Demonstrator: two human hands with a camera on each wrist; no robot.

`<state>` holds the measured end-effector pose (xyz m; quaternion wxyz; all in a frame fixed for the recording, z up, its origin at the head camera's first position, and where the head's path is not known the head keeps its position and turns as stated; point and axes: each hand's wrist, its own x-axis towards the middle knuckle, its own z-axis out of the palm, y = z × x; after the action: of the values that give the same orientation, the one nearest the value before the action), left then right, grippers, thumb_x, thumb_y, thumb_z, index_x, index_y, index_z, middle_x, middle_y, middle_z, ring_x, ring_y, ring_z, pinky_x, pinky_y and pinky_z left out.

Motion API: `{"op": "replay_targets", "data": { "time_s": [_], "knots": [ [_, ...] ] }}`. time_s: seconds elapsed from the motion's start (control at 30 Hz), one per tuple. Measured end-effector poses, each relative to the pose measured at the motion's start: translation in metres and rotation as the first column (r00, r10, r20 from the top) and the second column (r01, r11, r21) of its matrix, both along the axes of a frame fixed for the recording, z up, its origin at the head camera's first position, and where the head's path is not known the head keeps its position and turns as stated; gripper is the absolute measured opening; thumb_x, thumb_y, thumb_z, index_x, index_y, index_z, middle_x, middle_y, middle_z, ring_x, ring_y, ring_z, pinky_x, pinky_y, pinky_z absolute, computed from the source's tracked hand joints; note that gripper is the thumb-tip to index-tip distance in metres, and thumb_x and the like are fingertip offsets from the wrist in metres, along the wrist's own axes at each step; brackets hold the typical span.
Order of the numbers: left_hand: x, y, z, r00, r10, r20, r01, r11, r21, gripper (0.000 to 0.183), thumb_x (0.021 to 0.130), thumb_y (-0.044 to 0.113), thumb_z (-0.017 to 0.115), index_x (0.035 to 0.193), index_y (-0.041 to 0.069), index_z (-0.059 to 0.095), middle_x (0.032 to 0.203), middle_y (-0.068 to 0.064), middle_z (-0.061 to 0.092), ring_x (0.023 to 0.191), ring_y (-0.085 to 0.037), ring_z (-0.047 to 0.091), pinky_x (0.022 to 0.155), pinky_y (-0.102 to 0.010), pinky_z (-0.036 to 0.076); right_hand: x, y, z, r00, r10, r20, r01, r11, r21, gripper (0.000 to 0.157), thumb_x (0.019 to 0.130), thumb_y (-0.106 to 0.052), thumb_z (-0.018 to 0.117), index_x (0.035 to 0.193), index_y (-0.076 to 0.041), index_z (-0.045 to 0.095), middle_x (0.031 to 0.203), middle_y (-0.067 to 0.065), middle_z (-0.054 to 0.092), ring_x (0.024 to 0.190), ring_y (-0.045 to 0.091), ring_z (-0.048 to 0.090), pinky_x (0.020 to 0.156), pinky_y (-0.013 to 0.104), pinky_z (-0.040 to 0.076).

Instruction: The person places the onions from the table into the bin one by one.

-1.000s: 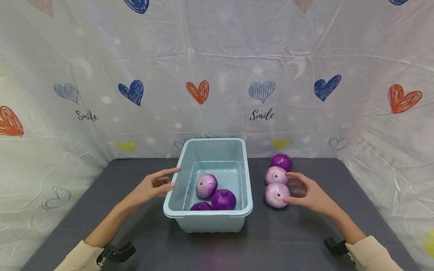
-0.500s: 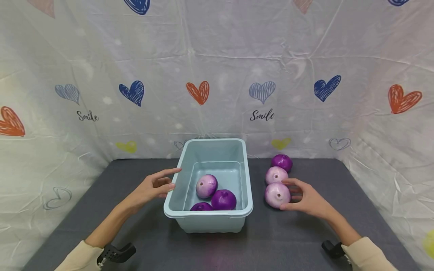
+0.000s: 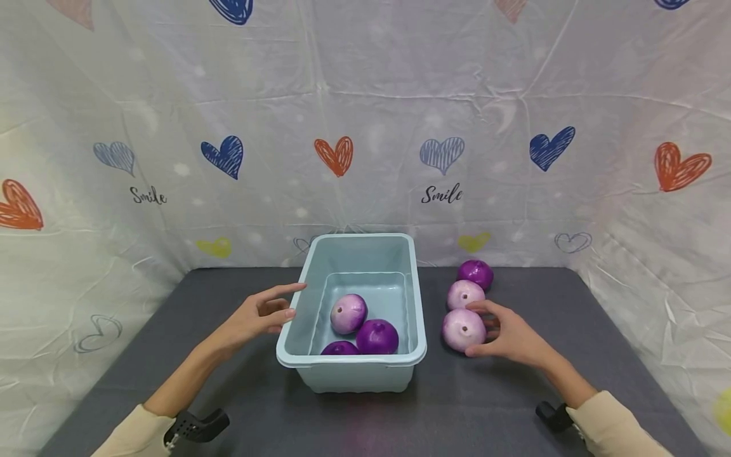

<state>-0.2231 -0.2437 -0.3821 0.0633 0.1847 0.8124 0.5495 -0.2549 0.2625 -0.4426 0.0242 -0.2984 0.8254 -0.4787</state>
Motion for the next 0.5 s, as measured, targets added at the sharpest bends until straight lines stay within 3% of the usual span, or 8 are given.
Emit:
{"op": "replay_targets", "data": {
  "time_s": [0.5],
  "knots": [
    [0.0003,-0.0008,-0.0002,1.0,-0.008,0.002,0.008,1.0,0.005,0.053,0.101,0.025,0.067,0.152,0.024,0.051,0.101,-0.015,0.066,0.09,-0.05,0.059,0.086,-0.061,0.05,0.0002,-0.0072,0.0013,0.998,-0.005,-0.058,0.007,1.0,0.02,0.074,0.074,-0.01,0.093,0.134,0.005,0.054,0.124,0.022,0.059,0.098,0.032,0.066,0.078,0.035,0.057]
  ]
}}
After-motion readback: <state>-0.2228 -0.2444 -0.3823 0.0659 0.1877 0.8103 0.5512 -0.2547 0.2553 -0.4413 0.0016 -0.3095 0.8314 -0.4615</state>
